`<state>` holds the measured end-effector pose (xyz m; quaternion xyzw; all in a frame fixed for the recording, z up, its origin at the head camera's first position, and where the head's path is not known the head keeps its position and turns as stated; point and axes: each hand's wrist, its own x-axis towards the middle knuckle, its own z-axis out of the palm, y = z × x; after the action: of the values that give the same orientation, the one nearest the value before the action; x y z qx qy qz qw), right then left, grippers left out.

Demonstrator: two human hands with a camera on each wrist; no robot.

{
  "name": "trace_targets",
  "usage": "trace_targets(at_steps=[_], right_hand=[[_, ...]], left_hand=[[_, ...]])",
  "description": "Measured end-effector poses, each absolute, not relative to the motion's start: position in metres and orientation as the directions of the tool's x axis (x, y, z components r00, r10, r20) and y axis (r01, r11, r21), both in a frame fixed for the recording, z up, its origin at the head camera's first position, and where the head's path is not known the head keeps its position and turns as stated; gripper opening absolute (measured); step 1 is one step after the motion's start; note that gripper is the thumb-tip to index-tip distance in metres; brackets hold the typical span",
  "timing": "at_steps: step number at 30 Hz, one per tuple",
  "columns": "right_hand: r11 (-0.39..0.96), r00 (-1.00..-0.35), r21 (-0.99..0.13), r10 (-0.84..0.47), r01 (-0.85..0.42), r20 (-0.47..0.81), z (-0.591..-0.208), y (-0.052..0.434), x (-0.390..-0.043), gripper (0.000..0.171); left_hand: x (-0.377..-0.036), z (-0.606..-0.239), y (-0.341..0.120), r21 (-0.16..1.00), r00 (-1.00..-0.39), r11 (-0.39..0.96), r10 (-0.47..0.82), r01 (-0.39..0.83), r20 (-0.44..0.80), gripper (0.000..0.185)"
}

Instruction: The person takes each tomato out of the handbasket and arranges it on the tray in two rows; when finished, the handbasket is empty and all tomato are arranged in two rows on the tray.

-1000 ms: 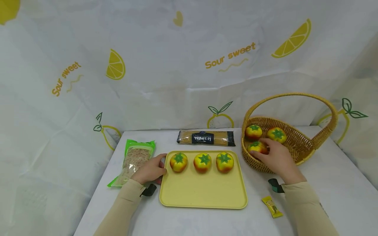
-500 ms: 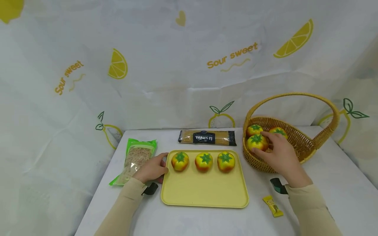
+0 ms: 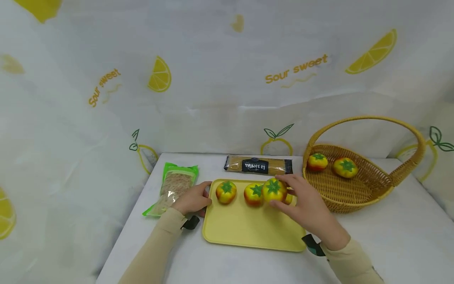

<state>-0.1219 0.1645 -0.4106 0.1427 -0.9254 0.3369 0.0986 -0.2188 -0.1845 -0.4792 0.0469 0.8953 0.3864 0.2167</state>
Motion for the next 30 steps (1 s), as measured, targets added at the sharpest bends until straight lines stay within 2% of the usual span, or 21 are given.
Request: trace_targets(at_steps=[6, 14, 23, 30], right_hand=[[0.699, -0.930, -0.614, -0.291, -0.368, 0.226, -0.426, 0.116, -0.122, 0.064], [0.668, -0.917, -0.661, -0.389, -0.343, 0.082, -0.444, 0.068, -0.125, 0.060], [0.657, -0.899, -0.665, -0.436, -0.356, 0.051, -0.456, 0.052, -0.128, 0.061], [0.666, -0.887, -0.638, -0.457, -0.386, 0.060, -0.463, 0.047, -0.128, 0.061]], left_hand=[[-0.219, -0.481, -0.184, 0.704, -0.902, 0.704, 0.245, -0.086, -0.355, 0.070], [-0.219, -0.478, -0.184, 0.719, -0.901, 0.692, 0.266, -0.070, -0.344, 0.070], [-0.220, -0.476, -0.181, 0.744, -0.894, 0.666, 0.308, -0.042, -0.326, 0.072], [-0.220, -0.476, -0.183, 0.736, -0.894, 0.674, 0.291, -0.061, -0.340, 0.073]])
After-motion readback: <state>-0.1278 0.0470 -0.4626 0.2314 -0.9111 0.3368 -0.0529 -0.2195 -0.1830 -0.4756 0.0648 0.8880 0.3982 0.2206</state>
